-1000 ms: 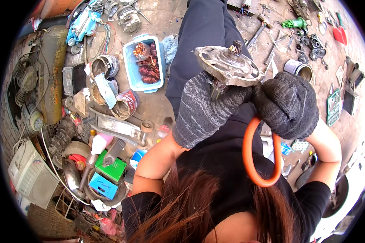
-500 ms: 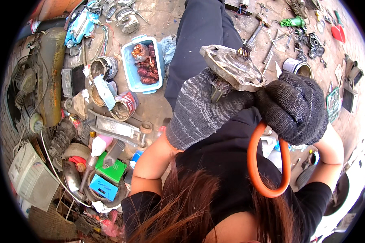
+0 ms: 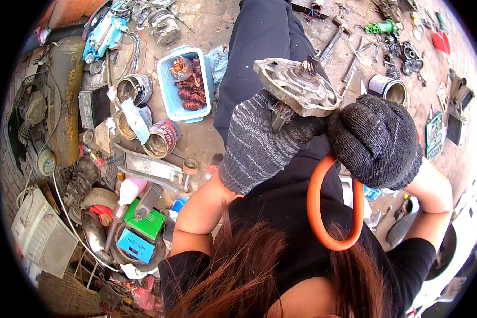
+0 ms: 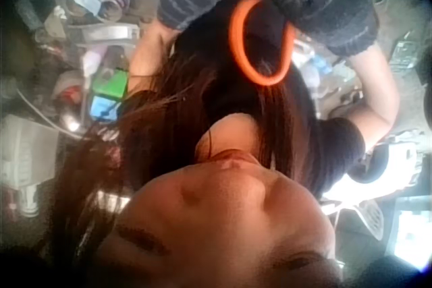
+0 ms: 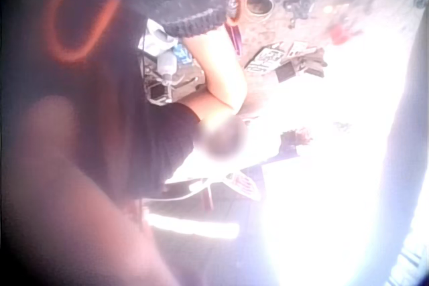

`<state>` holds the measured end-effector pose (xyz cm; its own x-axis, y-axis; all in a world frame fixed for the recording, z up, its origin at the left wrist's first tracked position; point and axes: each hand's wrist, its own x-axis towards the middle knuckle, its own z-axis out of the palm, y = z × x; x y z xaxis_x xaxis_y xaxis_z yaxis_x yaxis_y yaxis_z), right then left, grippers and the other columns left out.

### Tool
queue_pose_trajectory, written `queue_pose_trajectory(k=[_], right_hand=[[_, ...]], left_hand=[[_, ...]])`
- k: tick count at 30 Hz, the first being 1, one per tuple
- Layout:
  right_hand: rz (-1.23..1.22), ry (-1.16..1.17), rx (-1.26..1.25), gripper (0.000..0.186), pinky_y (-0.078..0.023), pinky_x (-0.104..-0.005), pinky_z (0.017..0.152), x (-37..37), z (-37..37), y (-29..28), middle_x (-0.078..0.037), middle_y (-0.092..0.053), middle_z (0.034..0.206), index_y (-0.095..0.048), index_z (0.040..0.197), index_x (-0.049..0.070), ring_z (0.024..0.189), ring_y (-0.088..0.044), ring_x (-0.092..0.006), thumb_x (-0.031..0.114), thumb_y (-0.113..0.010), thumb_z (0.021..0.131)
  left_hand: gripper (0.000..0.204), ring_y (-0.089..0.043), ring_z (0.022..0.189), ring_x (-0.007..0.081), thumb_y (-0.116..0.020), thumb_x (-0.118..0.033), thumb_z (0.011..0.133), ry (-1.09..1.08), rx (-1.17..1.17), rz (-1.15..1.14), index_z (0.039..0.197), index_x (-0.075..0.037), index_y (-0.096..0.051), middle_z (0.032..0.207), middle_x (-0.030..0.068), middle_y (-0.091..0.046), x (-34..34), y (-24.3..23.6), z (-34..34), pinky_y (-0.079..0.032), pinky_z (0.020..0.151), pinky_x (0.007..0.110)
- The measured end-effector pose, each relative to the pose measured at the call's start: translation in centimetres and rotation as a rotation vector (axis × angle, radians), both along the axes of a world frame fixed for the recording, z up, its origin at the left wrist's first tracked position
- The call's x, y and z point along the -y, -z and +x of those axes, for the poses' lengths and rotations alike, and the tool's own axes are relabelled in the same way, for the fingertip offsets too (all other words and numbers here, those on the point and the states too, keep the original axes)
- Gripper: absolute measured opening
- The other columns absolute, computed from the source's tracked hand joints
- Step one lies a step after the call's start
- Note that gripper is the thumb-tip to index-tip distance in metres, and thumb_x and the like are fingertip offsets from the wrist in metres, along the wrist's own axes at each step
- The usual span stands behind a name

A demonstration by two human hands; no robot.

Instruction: The person sits on the floor and uses a screwdriver and scissors to manipulate a cylindrical mechanical component. They repeatedly pry, cut, and adjust parts of the object while surrounded by tools and debris.

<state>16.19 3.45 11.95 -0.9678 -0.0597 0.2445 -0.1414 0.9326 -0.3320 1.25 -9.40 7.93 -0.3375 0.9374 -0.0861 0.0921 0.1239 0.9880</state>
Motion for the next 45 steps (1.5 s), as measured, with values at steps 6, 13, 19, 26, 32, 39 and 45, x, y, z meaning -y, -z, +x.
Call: queue_pose_trajectory(k=[6,13,19,26,32,39,45], right_hand=[[-0.043,0.066,0.075,0.04,-0.046,-0.0377,0.056,0.2,-0.3,0.8,-0.013,-0.056,0.087,-0.061,0.094,0.003,0.07,-0.057,-0.0305,0.017,-0.065,0.057],[-0.01,0.019,-0.015,0.039,-0.046,-0.0378,0.057,-0.3,-0.7,1.6,-0.013,-0.057,0.087,-0.061,0.093,0.003,0.073,-0.058,-0.0303,0.017,-0.066,0.057],[-0.002,0.018,0.006,0.041,-0.045,-0.0374,0.058,-0.8,-0.4,0.3,-0.013,-0.056,0.088,-0.061,0.096,0.002,0.074,-0.058,-0.0296,0.016,-0.066,0.057],[-0.025,0.05,0.063,0.039,-0.046,-0.037,0.057,-0.5,-0.7,-0.2,-0.012,-0.056,0.088,-0.061,0.094,0.002,0.074,-0.058,-0.03,0.016,-0.063,0.058],[0.0,0.065,0.055,0.038,-0.047,-0.0373,0.059,-0.1,-0.7,0.6,-0.013,-0.056,0.09,-0.061,0.094,0.003,0.075,-0.058,-0.031,0.016,-0.065,0.059],[0.056,0.122,0.061,0.036,-0.047,-0.0381,0.062,0.6,-0.8,1.6,-0.013,-0.057,0.094,-0.061,0.095,0.005,0.078,-0.058,-0.0307,0.017,-0.064,0.061],[-0.013,0.048,0.102,0.037,-0.047,-0.0372,0.061,-0.5,-0.6,1.7,-0.013,-0.057,0.093,-0.061,0.097,0.005,0.077,-0.058,-0.0307,0.016,-0.064,0.062]], left_hand=[[0.025,-0.062,0.084,0.0208,-0.068,-0.014,0.076,-0.024,-0.057,0.008,0.098,-0.004,-0.062,0.091,0.009,-0.065,-0.4,0.6,0.0,-0.048,0.073,0.032],[0.026,-0.062,0.082,0.0262,-0.067,-0.015,0.076,0.018,0.009,-0.023,0.099,-0.005,-0.062,0.09,0.0097,-0.064,-0.4,1.1,-0.7,-0.048,0.072,0.034],[0.028,-0.061,0.086,0.022,-0.067,-0.013,0.077,0.05,0.264,-0.082,0.102,-0.003,-0.059,0.097,0.0101,-0.063,-0.4,0.6,-0.6,-0.048,0.075,0.032],[0.028,-0.061,0.083,0.0167,-0.066,-0.01,0.078,-0.005,0.348,-0.03,0.103,-0.001,-0.058,0.096,0.0081,-0.063,-0.5,0.4,-0.5,-0.048,0.074,0.029],[0.025,-0.062,0.084,0.0251,-0.067,-0.013,0.077,0.058,-0.075,0.048,0.099,-0.003,-0.061,0.095,0.0103,-0.064,-0.6,1.2,-0.7,-0.048,0.074,0.033],[0.026,-0.062,0.085,0.0261,-0.066,-0.018,0.078,-0.024,-0.138,0.023,0.099,-0.003,-0.061,0.093,0.0106,-0.064,-0.5,2.0,-0.6,-0.048,0.073,0.034],[0.029,-0.062,0.086,0.0248,-0.067,-0.018,0.077,0.023,0.028,-0.068,0.1,-0.002,-0.06,0.094,0.0107,-0.064,-0.3,1.9,-0.8,-0.048,0.074,0.033]])
